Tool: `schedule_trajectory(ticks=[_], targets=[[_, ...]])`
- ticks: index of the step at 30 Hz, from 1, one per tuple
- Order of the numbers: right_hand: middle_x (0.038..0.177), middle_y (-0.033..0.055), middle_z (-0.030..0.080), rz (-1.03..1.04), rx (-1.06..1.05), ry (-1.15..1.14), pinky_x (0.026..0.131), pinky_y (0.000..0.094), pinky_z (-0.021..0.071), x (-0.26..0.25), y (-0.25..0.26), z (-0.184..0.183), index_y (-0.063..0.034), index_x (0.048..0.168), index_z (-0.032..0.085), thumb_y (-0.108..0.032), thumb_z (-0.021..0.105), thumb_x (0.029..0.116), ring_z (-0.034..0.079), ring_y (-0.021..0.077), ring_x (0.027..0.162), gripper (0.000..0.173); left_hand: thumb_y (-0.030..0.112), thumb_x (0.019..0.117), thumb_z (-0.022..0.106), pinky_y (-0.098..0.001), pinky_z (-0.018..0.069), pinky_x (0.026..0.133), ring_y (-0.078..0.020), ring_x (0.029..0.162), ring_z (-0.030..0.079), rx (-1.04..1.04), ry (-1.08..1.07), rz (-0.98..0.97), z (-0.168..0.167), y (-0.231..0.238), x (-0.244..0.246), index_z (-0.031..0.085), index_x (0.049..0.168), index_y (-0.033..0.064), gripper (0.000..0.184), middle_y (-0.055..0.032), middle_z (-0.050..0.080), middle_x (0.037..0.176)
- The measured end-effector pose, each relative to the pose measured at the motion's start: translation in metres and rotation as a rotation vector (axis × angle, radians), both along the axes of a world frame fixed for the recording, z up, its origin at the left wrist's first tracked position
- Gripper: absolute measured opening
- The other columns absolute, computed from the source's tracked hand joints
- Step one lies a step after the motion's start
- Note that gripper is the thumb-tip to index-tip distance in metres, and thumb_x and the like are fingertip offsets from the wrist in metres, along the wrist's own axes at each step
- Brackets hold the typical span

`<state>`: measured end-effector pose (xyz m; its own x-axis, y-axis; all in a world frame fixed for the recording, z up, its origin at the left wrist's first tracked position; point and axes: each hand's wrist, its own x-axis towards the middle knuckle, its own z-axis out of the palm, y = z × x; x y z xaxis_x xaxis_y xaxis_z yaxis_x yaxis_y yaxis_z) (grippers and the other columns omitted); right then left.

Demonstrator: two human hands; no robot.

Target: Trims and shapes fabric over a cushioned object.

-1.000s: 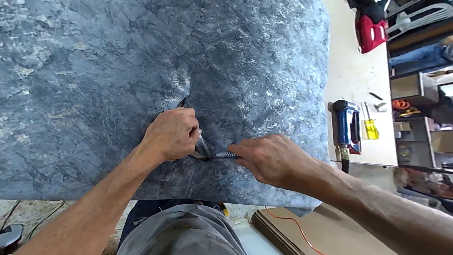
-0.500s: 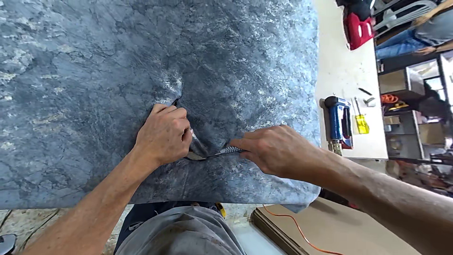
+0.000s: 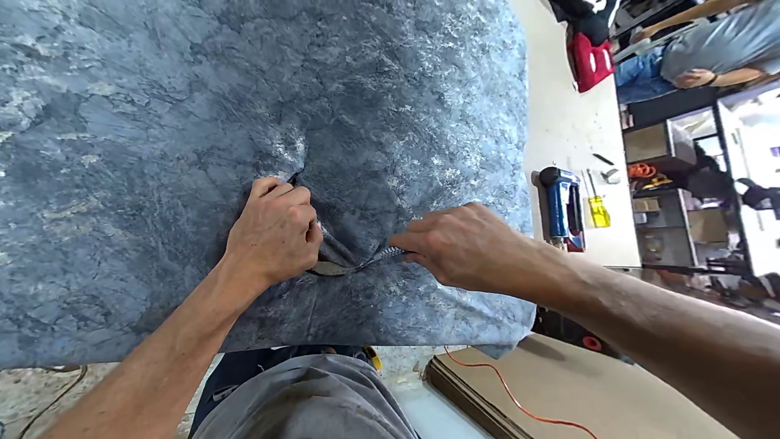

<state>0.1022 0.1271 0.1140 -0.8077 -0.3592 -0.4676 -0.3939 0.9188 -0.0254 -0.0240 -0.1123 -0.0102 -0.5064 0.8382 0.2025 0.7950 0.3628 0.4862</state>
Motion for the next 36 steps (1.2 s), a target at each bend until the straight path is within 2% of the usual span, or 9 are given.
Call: schedule_trajectory(ticks=[11, 17, 20, 26, 31, 33, 34, 35, 36], targets=[[0.085, -0.0018, 0.067, 0.078, -0.005, 0.037, 0.058, 0.0377, 0.0516, -0.003, 0.007, -0.003, -0.0214, 0.109, 0.075, -0.022, 0.062, 0.0965, 0.066, 0.0193, 0.075, 0.018, 0.025, 0.0886, 0.057, -0.0537, 0.0367, 0.109, -0.0258, 0.081, 0.064, -0.012, 0.024, 0.053, 0.000, 0.000, 0.001, 0.059, 0.059, 0.0114, 0.032, -0.0054, 0.061, 0.072], [0.086, -0.0011, 0.069, 0.099, 0.003, 0.067, 0.060, 0.0377, 0.0521, -0.002, 0.011, -0.001, -0.0203, 0.109, 0.075, -0.021, 0.060, 0.0968, 0.066, 0.0203, 0.076, 0.020, 0.025, 0.0887, 0.058, -0.0547, 0.0377, 0.110, -0.0260, 0.080, 0.064, 0.003, 0.014, 0.068, 0.000, -0.001, 0.001, 0.059, 0.060, 0.0112, 0.032, -0.0054, 0.061, 0.072], [0.086, -0.0007, 0.068, 0.113, 0.010, 0.087, 0.059, 0.0375, 0.0489, -0.003, 0.010, 0.001, -0.0193, 0.107, 0.075, -0.018, 0.059, 0.0950, 0.064, 0.0202, 0.075, 0.019, 0.025, 0.0885, 0.058, -0.0541, 0.0374, 0.110, -0.0258, 0.080, 0.064, -0.006, 0.008, 0.070, 0.001, 0.000, 0.001, 0.059, 0.059, 0.0115, 0.032, -0.0053, 0.061, 0.072], [0.088, -0.0010, 0.068, 0.141, 0.008, 0.124, 0.060, 0.0364, 0.0476, 0.001, 0.009, 0.003, -0.0201, 0.110, 0.075, -0.015, 0.059, 0.0941, 0.063, 0.0197, 0.075, 0.023, 0.027, 0.0884, 0.058, -0.0526, 0.0381, 0.110, -0.0240, 0.079, 0.064, -0.014, 0.010, 0.087, 0.000, 0.001, 0.002, 0.059, 0.059, 0.0126, 0.033, -0.0042, 0.061, 0.071], [0.090, -0.0023, 0.069, 0.119, -0.009, 0.125, 0.061, 0.0360, 0.0493, 0.003, 0.020, 0.004, -0.0229, 0.113, 0.075, -0.023, 0.058, 0.0977, 0.064, 0.0189, 0.077, 0.022, 0.030, 0.0898, 0.055, -0.0518, 0.0397, 0.108, -0.0214, 0.081, 0.065, 0.080, -0.009, 0.072, -0.002, 0.001, -0.002, 0.063, 0.064, 0.0139, 0.032, -0.0021, 0.063, 0.074], [0.092, -0.0024, 0.071, 0.057, -0.054, 0.137, 0.068, 0.0407, 0.0555, 0.005, 0.005, -0.005, -0.0242, 0.109, 0.076, -0.022, 0.061, 0.0970, 0.068, 0.0197, 0.084, 0.019, 0.036, 0.0939, 0.052, -0.0514, 0.0445, 0.103, -0.0218, 0.087, 0.065, 0.187, 0.021, 0.005, -0.001, -0.018, 0.003, 0.066, 0.074, 0.0139, 0.033, -0.0026, 0.065, 0.082], [0.095, -0.0029, 0.073, 0.005, -0.061, 0.158, 0.075, 0.0432, 0.0577, 0.010, -0.003, -0.004, -0.0252, 0.106, 0.076, -0.021, 0.064, 0.0960, 0.070, 0.0195, 0.090, 0.016, 0.038, 0.0958, 0.049, -0.0503, 0.0500, 0.092, -0.0229, 0.084, 0.065, 0.305, 0.118, -0.042, 0.003, -0.014, 0.008, 0.065, 0.076, 0.0131, 0.036, -0.0038, 0.064, 0.081], [0.097, -0.0040, 0.073, -0.036, -0.042, 0.184, 0.079, 0.0430, 0.0577, 0.016, -0.005, 0.000, -0.0259, 0.104, 0.076, -0.019, 0.066, 0.0952, 0.070, 0.0181, 0.094, 0.015, 0.037, 0.0984, 0.046, -0.0467, 0.0533, 0.075, -0.0237, 0.072, 0.065, 0.445, 0.251, -0.087, 0.014, 0.007, 0.013, 0.064, 0.074, 0.0107, 0.040, -0.0056, 0.062, 0.074], [0.100, -0.0017, 0.074, -0.068, -0.022, 0.177, 0.083, 0.0451, 0.0577, 0.014, 0.001, 0.001, -0.0234, 0.105, 0.077, -0.015, 0.067, 0.0937, 0.070, 0.0204, 0.099, 0.017, 0.032, 0.0991, 0.045, -0.0438, 0.0524, 0.056, -0.0278, 0.058, 0.066, 0.455, 0.330, -0.120, 0.039, 0.023, 0.021, 0.064, 0.070, 0.0047, 0.043, -0.0110, 0.061, 0.062]])
